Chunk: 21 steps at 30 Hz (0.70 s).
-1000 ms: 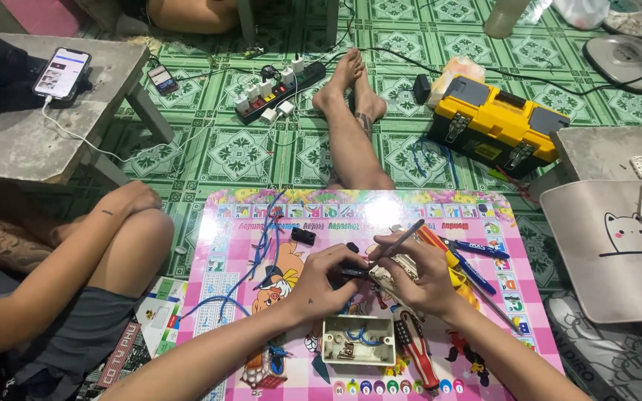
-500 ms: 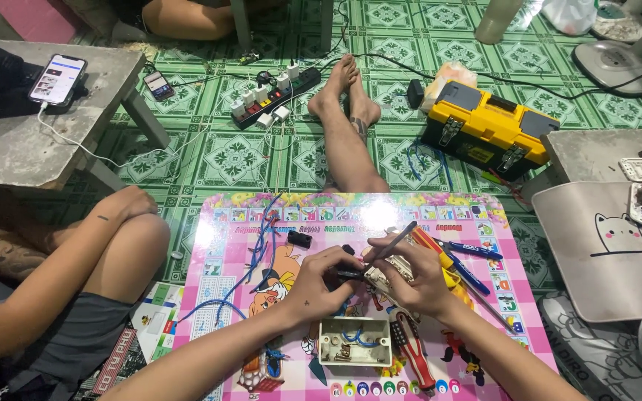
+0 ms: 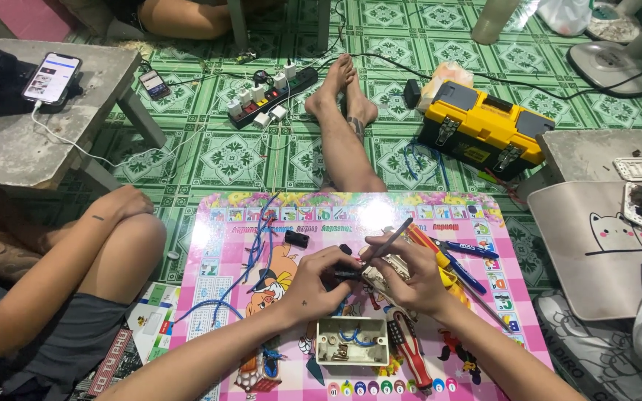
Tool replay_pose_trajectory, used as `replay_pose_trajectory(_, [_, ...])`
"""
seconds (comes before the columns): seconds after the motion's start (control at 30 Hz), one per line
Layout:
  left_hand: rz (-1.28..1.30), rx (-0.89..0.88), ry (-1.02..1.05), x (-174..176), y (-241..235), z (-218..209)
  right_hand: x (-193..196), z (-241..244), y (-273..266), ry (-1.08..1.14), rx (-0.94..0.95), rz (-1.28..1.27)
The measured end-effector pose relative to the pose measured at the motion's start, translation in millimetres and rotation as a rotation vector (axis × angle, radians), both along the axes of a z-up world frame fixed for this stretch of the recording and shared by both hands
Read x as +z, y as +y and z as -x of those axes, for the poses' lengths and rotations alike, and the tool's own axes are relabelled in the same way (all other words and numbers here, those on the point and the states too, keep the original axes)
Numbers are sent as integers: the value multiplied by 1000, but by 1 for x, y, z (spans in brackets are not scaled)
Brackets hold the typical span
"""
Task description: The person sits on the floor and assembles a small electronic device using a screwdriver. They manipulate wires and components inside a small box, occasionally picking up and setting down tools.
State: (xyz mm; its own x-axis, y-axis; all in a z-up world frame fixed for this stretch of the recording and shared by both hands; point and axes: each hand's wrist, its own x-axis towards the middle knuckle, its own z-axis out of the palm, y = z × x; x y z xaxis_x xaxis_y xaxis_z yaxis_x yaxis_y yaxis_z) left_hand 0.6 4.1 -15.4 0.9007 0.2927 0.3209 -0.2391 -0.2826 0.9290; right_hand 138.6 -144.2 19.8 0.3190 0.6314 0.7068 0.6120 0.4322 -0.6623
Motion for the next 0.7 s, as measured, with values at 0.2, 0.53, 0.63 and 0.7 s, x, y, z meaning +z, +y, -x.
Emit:
replay_pose_trajectory(0.2, [-17, -2, -8, 2, 1, 0, -4, -4, 0, 11, -16, 15])
replay_pose_trajectory(0.53, [-47, 4, 29, 16, -5, 4, -2, -7, -6, -127, -92, 87])
replay_pose_trajectory(0.63, [-17, 1, 72, 16, -5, 5, -3, -7, -6, -85, -73, 127])
replay_pose_trajectory(0.7, [-27, 7, 66, 18, -6, 5, -3, -7, -7, -85, -80, 131])
